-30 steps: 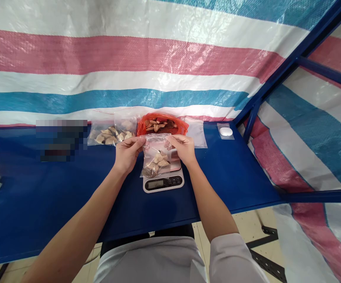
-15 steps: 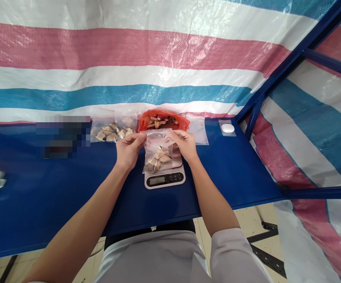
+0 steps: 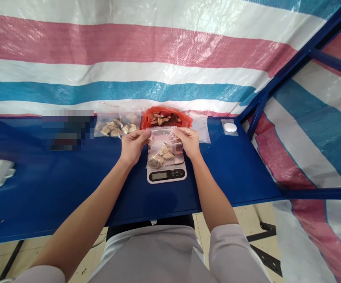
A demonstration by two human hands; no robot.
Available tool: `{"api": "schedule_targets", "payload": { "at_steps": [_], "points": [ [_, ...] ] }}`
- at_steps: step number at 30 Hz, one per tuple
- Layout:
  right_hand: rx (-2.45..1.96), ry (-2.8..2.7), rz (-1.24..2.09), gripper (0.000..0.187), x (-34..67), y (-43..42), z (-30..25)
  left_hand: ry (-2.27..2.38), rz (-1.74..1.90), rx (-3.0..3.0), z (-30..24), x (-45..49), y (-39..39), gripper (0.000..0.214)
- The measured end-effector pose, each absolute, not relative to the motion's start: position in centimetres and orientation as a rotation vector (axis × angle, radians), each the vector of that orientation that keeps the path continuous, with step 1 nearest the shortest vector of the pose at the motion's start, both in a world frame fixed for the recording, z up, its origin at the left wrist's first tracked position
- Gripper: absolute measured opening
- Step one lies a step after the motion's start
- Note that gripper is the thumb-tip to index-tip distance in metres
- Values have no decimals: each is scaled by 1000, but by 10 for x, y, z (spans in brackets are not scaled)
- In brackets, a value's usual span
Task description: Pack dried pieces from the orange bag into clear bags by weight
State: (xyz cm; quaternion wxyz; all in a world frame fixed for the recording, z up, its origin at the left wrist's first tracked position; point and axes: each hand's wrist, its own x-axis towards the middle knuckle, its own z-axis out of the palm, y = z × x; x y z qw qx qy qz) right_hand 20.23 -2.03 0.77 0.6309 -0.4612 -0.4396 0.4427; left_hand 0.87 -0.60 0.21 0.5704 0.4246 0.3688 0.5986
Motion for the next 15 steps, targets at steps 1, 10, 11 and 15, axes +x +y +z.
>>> {"api": "schedule_targets", "payload": {
  "at_steps": [1, 10, 11, 15],
  "points": [
    [-1060, -1004, 1020, 32, 202, -20, 8, 870, 1407, 1003, 2, 8, -6, 30],
    [-1070, -1034, 1074, 36, 198, -22, 9, 872, 1459, 1107, 1, 7, -9, 23],
    [-1064, -1036, 1084, 36, 198, -23, 9, 881, 1469, 1116, 1, 7, -9, 23],
    [-1063, -1047, 1107, 36, 196, -24, 11, 903, 1494, 1123, 2, 7, -10, 24]
  ]
}}
